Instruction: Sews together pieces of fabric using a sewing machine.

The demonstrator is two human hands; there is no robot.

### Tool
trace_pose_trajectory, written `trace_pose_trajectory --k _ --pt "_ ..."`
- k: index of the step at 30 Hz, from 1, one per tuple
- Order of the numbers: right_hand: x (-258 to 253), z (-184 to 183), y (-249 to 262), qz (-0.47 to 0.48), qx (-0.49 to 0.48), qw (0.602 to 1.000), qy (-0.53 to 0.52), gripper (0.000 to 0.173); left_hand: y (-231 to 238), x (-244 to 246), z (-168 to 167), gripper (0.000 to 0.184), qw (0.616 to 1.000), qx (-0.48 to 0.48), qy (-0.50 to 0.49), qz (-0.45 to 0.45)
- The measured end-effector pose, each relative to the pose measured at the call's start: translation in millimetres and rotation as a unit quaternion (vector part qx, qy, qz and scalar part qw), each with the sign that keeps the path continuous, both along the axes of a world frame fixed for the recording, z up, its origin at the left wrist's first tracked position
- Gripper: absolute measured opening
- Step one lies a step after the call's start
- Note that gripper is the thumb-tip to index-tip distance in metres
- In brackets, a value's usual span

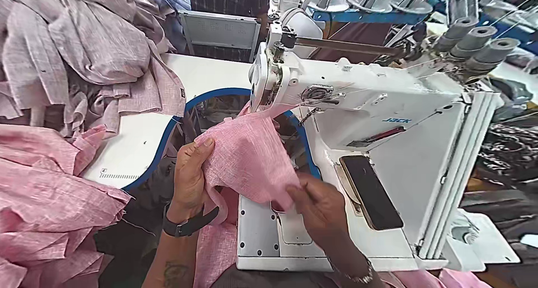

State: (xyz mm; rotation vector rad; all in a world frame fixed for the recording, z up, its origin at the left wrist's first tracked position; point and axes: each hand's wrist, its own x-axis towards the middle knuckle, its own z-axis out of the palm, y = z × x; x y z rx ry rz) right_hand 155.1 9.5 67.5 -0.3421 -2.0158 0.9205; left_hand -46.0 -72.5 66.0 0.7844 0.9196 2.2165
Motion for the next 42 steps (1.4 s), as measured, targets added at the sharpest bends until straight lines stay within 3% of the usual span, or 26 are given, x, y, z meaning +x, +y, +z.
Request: trace_pose_trajectory --k 2,3,4,5,7,9,11,13,15,17,19,20,21,23,24,26,28,31,33,35,37,39,41,42 --pt "10 20 -2 0.102 -0.052 0.990 -0.088 0.030 4 -2 -12 0.031 0.994 -0.096 0.040 -0.016" --pt "21 26 10 0.086 -0.064 0.982 -0.152 0.030 5 -6 -24 0.027 0.984 -0.165 0.070 -0.007" --pt "38 27 33 0.006 -0.050 0.975 -0.218 0.030 3 -17 -41 0.013 0.962 -0.246 0.119 0.018" --pt "56 25 61 -0.119 -0.032 0.954 -0.274 0.030 -1 -36 -63 0.017 0.929 -0.324 0.174 0.042" --pt "89 19 105 -0.345 -0.018 0.891 -0.295 0.032 -15 -75 -105 0.049 0.872 -0.421 0.234 0.081" --pt "89 26 113 -0.448 0.017 0.855 -0.261 0.031 -24 -83 -111 0.062 0.850 -0.444 0.261 0.111" --pt "50 25 74 -0.393 0.068 0.869 -0.291 0.036 -23 -52 -89 0.058 0.833 -0.413 0.355 0.092" --pt "-18 4 38 -0.230 0.107 0.900 -0.353 0.040 -5 -8 -63 0.044 0.811 -0.337 0.474 0.065" --pt "-70 -21 37 -0.103 0.174 0.902 -0.382 0.030 2 27 -53 0.034 0.781 -0.307 0.538 0.076" --pt "-82 -21 67 -0.117 0.169 0.896 -0.393 0.022 -22 17 -60 0.044 0.771 -0.355 0.521 0.089" --pt "-79 -15 94 -0.170 0.179 0.909 -0.337 0.015 -58 -10 -70 0.030 0.753 -0.423 0.499 0.077" --pt "-77 -19 98 -0.172 0.182 0.908 -0.336 0.014 -76 -6 -66 0.019 0.746 -0.436 0.502 0.027" --pt "-76 -25 96 -0.160 0.175 0.904 -0.355 0.016 -88 9 -56 0.012 0.750 -0.413 0.514 -0.053" --pt "-67 -46 75 -0.125 0.165 0.906 -0.370 0.020 -88 49 -35 0.018 0.791 -0.306 0.488 -0.206" --pt "-72 -50 71 -0.118 0.188 0.913 -0.341 0.021 -64 50 -33 0.021 0.818 -0.279 0.459 -0.204" --pt "-63 -46 63 -0.121 0.167 0.920 -0.334 0.028 0 33 -51 0.022 0.840 -0.307 0.442 -0.063" --pt "-34 -29 73 -0.168 0.045 0.885 -0.431 0.045 52 19 -77 0.031 0.830 -0.367 0.421 0.008" --pt "2 -28 122 -0.272 0.005 0.844 -0.462 0.030 75 26 -87 0.041 0.815 -0.404 0.414 0.043" --pt "-1 -36 116 -0.256 0.050 0.865 -0.429 0.031 74 28 -88 0.055 0.816 -0.424 0.393 0.018" --pt "-22 -46 96 -0.192 0.107 0.903 -0.370 0.030 79 28 -90 0.070 0.851 -0.390 0.348 0.052" --pt "-34 -60 85 -0.161 0.170 0.927 -0.294 0.025 81 33 -97 0.060 0.898 -0.308 0.285 0.135" --pt "-33 -66 85 -0.147 0.178 0.942 -0.245 0.020 74 33 -99 0.029 0.925 -0.257 0.244 0.137" --pt "-29 -69 89 -0.138 0.149 0.956 -0.212 0.019 66 27 -97 0.023 0.905 -0.281 0.305 0.099" --pt "-27 -70 90 -0.129 0.132 0.963 -0.196 0.018 64 23 -92 0.028 0.883 -0.313 0.342 0.073"
